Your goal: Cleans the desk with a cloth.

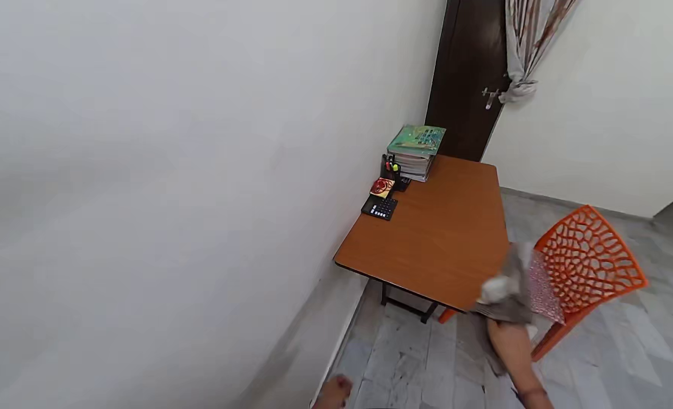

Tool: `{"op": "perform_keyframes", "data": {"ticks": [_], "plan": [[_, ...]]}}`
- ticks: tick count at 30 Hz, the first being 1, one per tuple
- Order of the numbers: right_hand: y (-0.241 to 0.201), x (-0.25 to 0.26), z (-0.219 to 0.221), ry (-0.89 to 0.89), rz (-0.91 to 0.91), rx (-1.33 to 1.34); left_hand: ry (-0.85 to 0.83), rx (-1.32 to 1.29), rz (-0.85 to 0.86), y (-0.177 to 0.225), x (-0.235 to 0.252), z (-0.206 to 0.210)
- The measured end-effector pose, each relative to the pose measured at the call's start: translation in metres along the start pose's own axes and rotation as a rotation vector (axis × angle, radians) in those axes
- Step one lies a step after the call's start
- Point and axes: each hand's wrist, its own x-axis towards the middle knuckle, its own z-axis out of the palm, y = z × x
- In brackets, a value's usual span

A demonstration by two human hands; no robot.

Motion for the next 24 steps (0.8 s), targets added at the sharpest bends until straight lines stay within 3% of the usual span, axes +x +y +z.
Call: {"op": "perform_keyframes", "data": {"ticks": [3,9,12,15,18,21,24], "plan": [[0.001,0.051,0.034,-0.309,-0.098,-0.117,0.064,-0.195,0.056,0.081,0.028,-0.005],[0.026,0.084,0.080,-0.488,-0.184,-0.196,0.371,-0.701,0.055,0.186,0.052,0.018],[0.036,0.092,0.104,-0.564,-0.339,-0.279,0.508,-0.815,0.011,0.213,0.080,0.036],[0.050,0.090,0.121,-0.442,-0.622,-0.197,0.616,-0.879,-0.001,0.237,0.112,0.056],[0.065,0.115,0.123,-0.431,-0.854,-0.162,0.801,-0.945,-0.012,0.262,0.132,0.073],[0.074,0.174,0.111,-0.549,-0.917,-0.178,0.998,-0.881,-0.045,0.274,0.143,0.081],[0.081,0.268,0.109,-0.476,-0.859,-0.294,1.002,-0.854,-0.088,0.275,0.140,0.082]]}}
